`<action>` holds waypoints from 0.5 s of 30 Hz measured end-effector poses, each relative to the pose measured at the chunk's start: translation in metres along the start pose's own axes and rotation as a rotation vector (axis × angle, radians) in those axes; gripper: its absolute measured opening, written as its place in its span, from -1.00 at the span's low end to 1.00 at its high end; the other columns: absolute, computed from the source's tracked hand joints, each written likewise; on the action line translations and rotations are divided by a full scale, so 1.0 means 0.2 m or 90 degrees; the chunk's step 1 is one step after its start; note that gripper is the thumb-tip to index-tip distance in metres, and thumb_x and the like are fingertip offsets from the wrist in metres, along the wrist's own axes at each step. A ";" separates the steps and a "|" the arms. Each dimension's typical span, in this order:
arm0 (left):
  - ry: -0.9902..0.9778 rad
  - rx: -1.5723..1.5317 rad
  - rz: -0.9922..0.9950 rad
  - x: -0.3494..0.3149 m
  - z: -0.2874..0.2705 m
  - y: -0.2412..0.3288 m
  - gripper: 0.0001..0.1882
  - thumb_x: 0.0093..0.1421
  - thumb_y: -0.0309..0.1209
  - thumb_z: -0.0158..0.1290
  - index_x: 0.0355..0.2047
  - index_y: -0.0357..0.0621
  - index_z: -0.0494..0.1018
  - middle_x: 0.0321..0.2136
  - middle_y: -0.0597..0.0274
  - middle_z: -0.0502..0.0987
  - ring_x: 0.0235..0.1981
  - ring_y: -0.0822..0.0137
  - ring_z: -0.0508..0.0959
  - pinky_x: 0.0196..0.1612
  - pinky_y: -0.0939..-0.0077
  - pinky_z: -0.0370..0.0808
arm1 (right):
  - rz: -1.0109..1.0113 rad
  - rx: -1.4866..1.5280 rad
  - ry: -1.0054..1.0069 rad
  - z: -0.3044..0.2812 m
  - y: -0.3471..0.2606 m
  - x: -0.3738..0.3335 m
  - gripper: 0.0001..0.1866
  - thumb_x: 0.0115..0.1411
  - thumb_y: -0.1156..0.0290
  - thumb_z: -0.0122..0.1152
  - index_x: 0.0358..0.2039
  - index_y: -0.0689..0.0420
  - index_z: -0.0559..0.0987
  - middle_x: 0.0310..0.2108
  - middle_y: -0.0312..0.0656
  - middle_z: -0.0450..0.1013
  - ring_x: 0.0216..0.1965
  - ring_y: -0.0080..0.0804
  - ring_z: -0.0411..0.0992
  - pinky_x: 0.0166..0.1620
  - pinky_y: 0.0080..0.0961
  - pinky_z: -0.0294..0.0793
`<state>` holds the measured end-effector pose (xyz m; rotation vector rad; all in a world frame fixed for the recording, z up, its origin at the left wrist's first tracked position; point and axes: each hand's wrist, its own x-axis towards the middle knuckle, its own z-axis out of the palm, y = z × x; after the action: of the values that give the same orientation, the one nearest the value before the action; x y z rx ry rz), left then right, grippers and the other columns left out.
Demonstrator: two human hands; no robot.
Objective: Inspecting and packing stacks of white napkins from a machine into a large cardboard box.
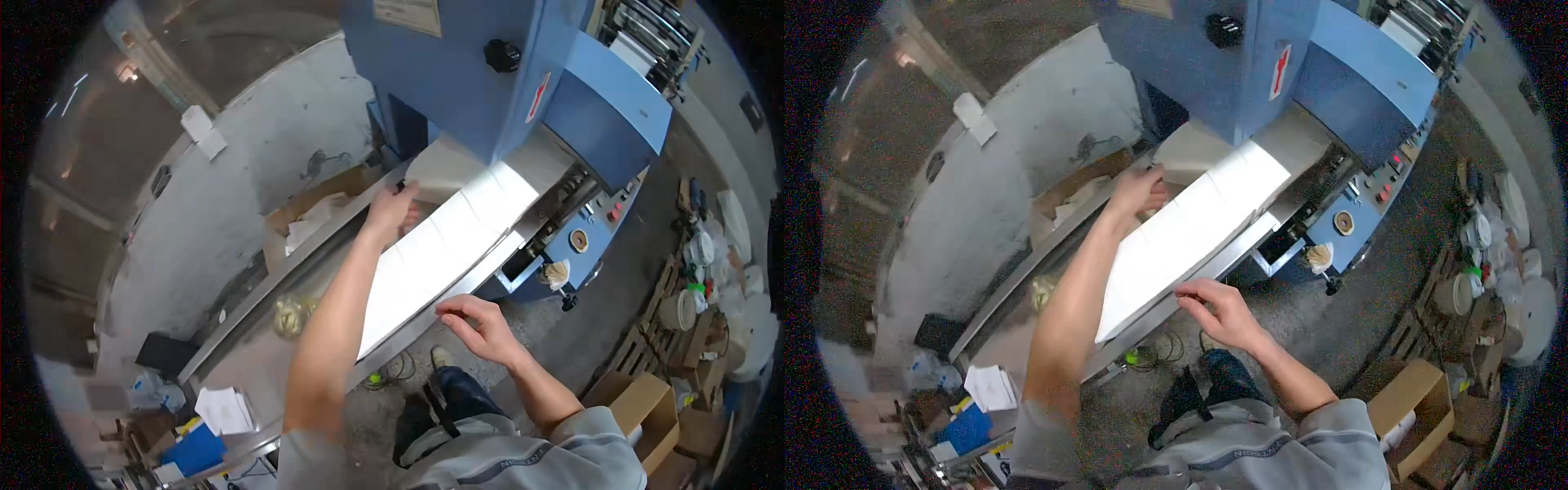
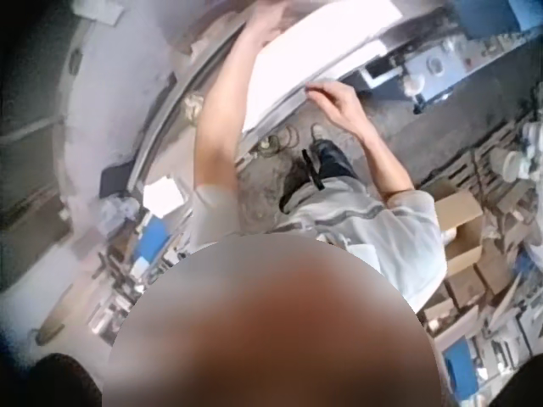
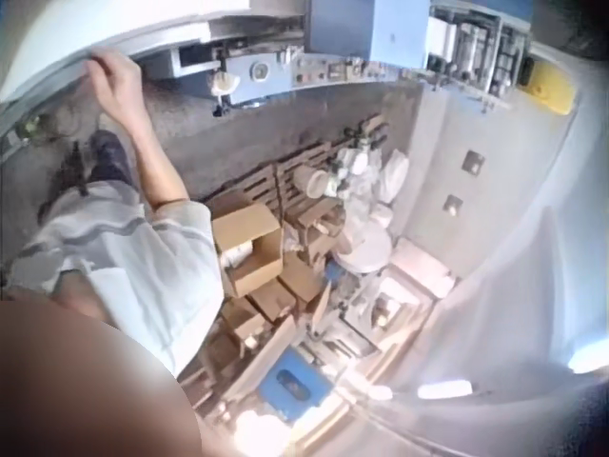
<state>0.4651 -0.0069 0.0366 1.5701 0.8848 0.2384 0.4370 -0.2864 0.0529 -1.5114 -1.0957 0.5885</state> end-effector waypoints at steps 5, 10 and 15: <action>-0.035 -0.061 -0.048 0.24 0.13 0.15 -0.36 0.10 0.08 0.19 -0.19 -0.35 0.46 -0.39 0.09 0.55 -0.48 0.25 0.60 -0.41 0.41 0.59 | 0.046 0.001 0.053 -0.02 -0.02 0.01 -0.80 0.21 0.48 0.18 -0.17 0.24 0.57 -0.26 -0.07 0.54 -0.28 -0.29 0.53 -0.23 -0.46 0.50; -0.085 0.039 -0.055 0.47 0.20 0.22 -0.24 0.03 0.09 0.21 -0.21 -0.57 0.45 -0.39 -0.03 0.58 -0.47 0.16 0.63 -0.55 0.35 0.61 | 0.099 -0.004 0.089 0.03 0.00 -0.05 -0.80 0.21 0.46 0.18 -0.16 0.23 0.57 -0.25 -0.08 0.54 -0.28 -0.31 0.53 -0.26 -0.49 0.50; -0.035 0.107 -0.026 0.42 0.28 0.27 -0.24 -0.04 0.12 0.22 -0.33 -0.56 0.51 -0.39 -0.05 0.59 -0.51 0.16 0.63 -0.59 0.35 0.59 | 0.131 0.002 0.105 0.03 0.03 -0.06 -0.79 0.23 0.45 0.18 -0.15 0.22 0.57 -0.26 -0.10 0.54 -0.31 -0.33 0.53 -0.30 -0.49 0.49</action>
<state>0.5786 0.0085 0.0465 1.7037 0.9126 0.0927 0.4277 -0.2943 0.0432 -1.6507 -0.8184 0.5938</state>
